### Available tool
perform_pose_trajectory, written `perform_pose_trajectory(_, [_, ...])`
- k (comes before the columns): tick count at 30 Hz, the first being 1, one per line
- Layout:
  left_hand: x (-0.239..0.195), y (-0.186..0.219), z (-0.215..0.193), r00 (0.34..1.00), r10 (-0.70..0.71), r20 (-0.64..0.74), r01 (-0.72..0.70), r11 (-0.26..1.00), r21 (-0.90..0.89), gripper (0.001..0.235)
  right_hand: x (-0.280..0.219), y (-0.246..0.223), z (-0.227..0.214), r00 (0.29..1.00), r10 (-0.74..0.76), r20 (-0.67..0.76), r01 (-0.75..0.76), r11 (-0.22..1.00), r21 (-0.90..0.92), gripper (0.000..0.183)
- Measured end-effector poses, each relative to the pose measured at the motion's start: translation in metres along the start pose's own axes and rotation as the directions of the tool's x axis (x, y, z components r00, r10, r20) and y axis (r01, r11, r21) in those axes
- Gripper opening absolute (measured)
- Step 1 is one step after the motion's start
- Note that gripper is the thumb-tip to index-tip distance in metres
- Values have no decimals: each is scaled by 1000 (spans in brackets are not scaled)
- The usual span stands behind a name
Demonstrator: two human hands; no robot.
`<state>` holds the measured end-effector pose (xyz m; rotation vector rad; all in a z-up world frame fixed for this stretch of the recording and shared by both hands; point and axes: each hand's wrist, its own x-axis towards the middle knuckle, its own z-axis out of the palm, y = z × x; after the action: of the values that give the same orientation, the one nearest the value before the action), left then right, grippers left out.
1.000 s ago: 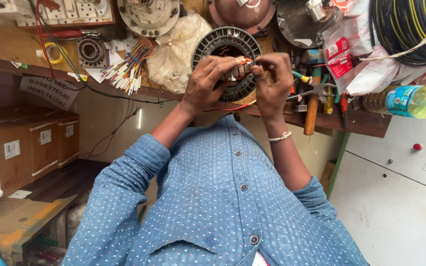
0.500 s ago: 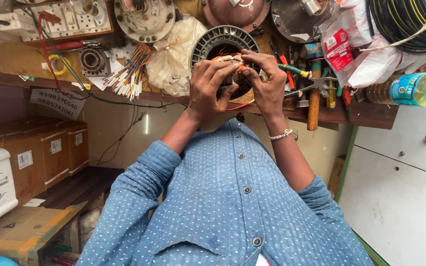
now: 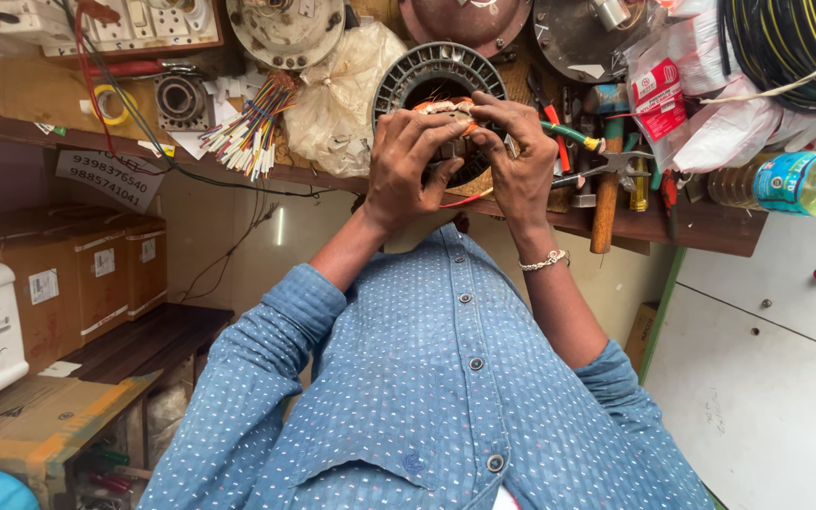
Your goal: The person works on a motor stator, repeatedly cutting small white insulating pieces with scissors and inserting them into the copper windings. They use a screwdriver to adjust the windings and continue the process throughout the clip.
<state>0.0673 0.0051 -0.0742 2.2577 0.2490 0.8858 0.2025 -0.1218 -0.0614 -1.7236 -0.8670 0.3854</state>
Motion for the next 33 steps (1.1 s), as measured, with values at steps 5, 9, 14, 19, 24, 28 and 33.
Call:
perform_pose_trajectory(5, [4,-2,-4,999,-6,36,6,1000,-9,45,1,-2,0,1000,-9,2,9,1000,-25,38])
perform_pose_trajectory(9, [4,-3,-1,999,-5,33,5,1000,-9,44,-1,-2,-1,1000,4,17,-3,1000,-31,36])
perform_pose_trajectory(14, [4,-4,-2,996,-28,89,30,999,-18,45,-3,-3,-2,1000,-7,21,7,1000,-14,34])
perform_pose_trajectory(19, [11,-6,-15,989,-48,140,65,991,-121,48,6,-7,-3,999,-19,27,21,999,-50,33])
perform_pose_trajectory(24, [17,2,-11,970,-220,107,233,963,-136,41,20,-7,-2,999,-9,35,10,1000,-17,29])
perform_pose_trajectory(28, [20,3,-12,960,-230,158,251,960,-127,43,22,-8,-4,999,5,48,-4,1000,-11,29])
perform_pose_trajectory(33, [19,3,-12,962,-210,175,228,970,-90,44,18,-10,-4,999,18,48,-20,1000,23,29])
